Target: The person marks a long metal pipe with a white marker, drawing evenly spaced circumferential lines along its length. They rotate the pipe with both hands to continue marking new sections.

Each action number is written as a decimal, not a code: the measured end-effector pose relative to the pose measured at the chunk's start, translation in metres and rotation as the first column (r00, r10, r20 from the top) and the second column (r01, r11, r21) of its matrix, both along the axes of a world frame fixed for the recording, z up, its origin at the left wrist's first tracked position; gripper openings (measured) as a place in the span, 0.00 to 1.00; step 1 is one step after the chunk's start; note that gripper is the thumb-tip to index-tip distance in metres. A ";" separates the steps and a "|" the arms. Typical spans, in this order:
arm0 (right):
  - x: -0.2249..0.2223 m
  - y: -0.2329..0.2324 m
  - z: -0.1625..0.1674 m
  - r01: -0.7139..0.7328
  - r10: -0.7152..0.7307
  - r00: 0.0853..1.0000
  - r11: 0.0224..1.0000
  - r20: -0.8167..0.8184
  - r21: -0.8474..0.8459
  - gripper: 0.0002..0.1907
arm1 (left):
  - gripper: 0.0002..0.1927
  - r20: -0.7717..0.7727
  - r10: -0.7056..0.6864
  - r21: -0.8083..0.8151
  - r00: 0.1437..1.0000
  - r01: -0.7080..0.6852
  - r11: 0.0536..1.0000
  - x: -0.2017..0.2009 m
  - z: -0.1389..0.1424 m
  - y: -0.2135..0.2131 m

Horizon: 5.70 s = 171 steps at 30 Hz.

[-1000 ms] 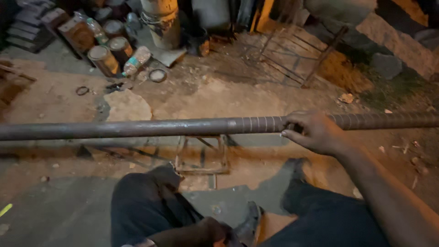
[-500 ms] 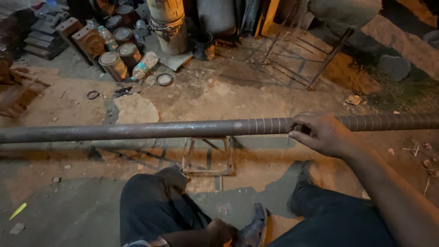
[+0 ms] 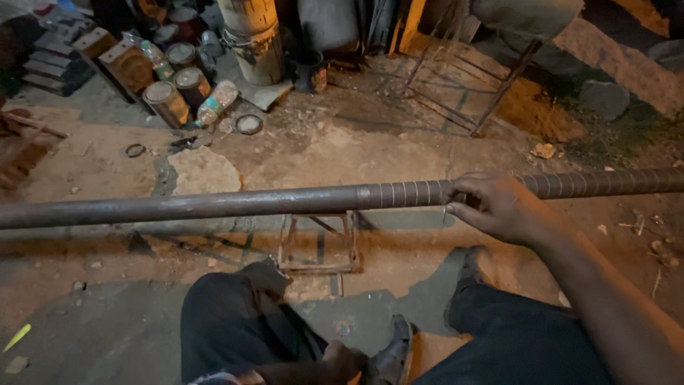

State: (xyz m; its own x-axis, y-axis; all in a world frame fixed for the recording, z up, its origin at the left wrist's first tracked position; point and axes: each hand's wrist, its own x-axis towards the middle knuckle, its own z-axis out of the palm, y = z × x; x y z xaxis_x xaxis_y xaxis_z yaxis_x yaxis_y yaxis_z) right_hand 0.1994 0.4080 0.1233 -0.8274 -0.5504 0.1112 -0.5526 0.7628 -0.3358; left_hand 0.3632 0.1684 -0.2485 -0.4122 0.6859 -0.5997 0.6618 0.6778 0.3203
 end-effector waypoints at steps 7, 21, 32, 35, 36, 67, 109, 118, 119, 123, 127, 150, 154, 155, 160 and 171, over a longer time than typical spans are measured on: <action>-0.001 -0.002 -0.002 -0.020 0.019 1.000 1.000 -0.023 -0.024 0.13 | 0.19 -0.005 0.001 0.006 1.000 -0.001 1.000 -0.001 -0.007 0.003; -0.005 -0.002 0.000 -0.047 0.047 0.997 0.999 -0.066 0.001 0.12 | 0.19 -0.019 0.009 0.009 1.000 -0.009 1.000 0.004 -0.004 0.006; 0.000 0.003 -0.002 -0.040 0.040 0.998 0.999 -0.058 0.001 0.12 | 0.18 -0.050 0.004 0.030 0.999 -0.002 1.000 0.003 0.002 0.010; 0.001 0.005 -0.001 -0.070 0.068 0.992 0.997 -0.106 -0.015 0.12 | 0.18 -0.055 0.008 0.068 0.998 -0.004 0.998 0.001 0.001 0.008; 0.001 0.005 -0.001 -0.073 0.069 0.991 0.997 -0.114 -0.023 0.12 | 0.19 -0.048 0.016 0.082 0.999 -0.012 0.997 0.000 0.000 0.006; -0.010 0.002 0.001 -0.022 0.019 0.997 0.999 -0.080 -0.033 0.13 | 0.17 -0.029 0.023 0.021 0.999 -0.023 1.000 -0.012 0.002 0.010; -0.015 0.036 -0.004 0.131 -0.129 0.988 0.991 0.088 -0.025 0.12 | 0.37 -0.082 0.905 0.775 0.417 -0.545 0.321 -0.201 0.216 -0.063; -0.018 0.031 -0.005 0.091 -0.088 0.994 0.995 0.065 -0.043 0.13 | 0.62 -0.364 0.754 0.540 0.547 -0.536 0.649 -0.204 0.154 -0.077; -0.019 0.031 -0.006 0.091 -0.090 0.995 0.995 0.048 -0.025 0.13 | 0.60 -0.336 0.765 0.517 0.549 -0.572 0.637 -0.205 0.150 -0.078; -0.020 0.027 -0.005 0.122 -0.119 0.990 0.992 0.073 -0.032 0.12 | 0.58 -0.309 0.757 0.411 0.576 -0.636 0.653 -0.209 0.152 -0.082; -0.022 0.022 -0.003 0.109 -0.106 0.992 0.993 0.072 -0.035 0.13 | 0.58 -0.283 0.760 0.411 0.586 -0.642 0.647 -0.205 0.166 -0.084; -0.047 -0.004 -0.009 0.040 -0.039 0.999 0.999 0.025 -0.009 0.14 | 0.57 -0.371 0.763 0.394 0.530 -0.654 0.646 -0.211 0.154 -0.083; -0.051 -0.008 -0.002 0.014 -0.013 1.000 1.000 0.023 -0.012 0.13 | 0.54 -0.437 0.715 0.358 0.546 -0.623 0.695 -0.213 0.168 -0.081; -0.051 -0.009 0.001 -0.016 0.016 1.000 1.000 -0.008 -0.015 0.13 | 0.54 -0.400 0.717 0.340 0.570 -0.635 0.694 -0.212 0.172 -0.081; -0.058 -0.018 0.010 0.024 -0.021 0.996 0.999 0.087 -0.025 0.11 | 0.55 -0.383 0.717 0.292 0.582 -0.661 0.692 -0.215 0.180 -0.075; -0.075 -0.023 0.007 -0.072 0.074 0.997 0.995 0.036 -0.073 0.11 | 0.55 -0.330 0.752 0.353 0.571 -0.664 0.659 -0.215 0.177 -0.072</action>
State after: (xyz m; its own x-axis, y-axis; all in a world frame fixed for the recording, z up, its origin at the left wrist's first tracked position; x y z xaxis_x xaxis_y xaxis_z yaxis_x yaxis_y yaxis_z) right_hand 0.1247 0.3854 0.1299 -0.7898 -0.6013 0.1211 -0.5913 0.6939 -0.4108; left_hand 0.1478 0.0964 -0.0718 -0.9803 0.1317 -0.1475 0.0823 0.9500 0.3013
